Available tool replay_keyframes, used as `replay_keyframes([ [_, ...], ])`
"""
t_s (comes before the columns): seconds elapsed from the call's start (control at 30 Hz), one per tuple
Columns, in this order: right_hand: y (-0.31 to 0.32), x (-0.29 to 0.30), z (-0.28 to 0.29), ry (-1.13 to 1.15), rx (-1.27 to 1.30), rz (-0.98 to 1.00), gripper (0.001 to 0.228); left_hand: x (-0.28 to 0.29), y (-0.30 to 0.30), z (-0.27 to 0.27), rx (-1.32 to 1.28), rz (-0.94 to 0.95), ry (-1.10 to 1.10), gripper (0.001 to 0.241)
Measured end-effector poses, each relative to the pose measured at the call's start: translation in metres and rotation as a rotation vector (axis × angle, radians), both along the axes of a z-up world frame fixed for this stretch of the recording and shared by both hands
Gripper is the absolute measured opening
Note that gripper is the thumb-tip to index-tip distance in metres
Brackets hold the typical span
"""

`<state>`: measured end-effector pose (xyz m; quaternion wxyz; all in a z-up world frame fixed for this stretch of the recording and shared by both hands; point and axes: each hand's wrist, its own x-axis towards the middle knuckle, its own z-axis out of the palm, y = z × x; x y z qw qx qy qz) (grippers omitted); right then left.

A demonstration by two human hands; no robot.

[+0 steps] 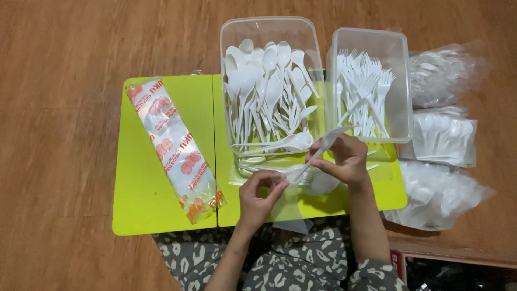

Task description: Packaging plastic spoons and forks into individual plastic bags.

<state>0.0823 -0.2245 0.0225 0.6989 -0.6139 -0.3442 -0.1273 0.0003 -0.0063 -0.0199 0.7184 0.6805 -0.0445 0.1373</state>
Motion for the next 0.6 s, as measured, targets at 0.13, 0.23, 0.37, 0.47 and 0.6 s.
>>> replay_keyframes([
  [0.13,0.011,0.001,0.019,-0.084,-0.147,-0.005,0.029,-0.002,0.002,0.006,0.009,-0.014,-0.032,0.016],
  [0.23,0.008,0.006,0.018,-0.137,-0.094,0.067,0.048,-0.002,0.004,0.008,0.019,-0.01,-0.099,0.009],
  [0.37,0.005,0.01,0.013,-0.091,0.003,-0.012,0.048,-0.004,0.002,0.007,-0.132,-0.061,-0.068,0.01],
  [0.47,0.006,0.016,0.017,-0.055,-0.021,-0.207,0.03,-0.006,0.003,0.001,-0.261,-0.067,-0.005,0.012],
  [0.6,0.022,0.026,0.059,-0.233,-0.449,-0.67,0.012,-0.009,0.012,-0.011,-0.414,-0.072,0.077,0.017],
])
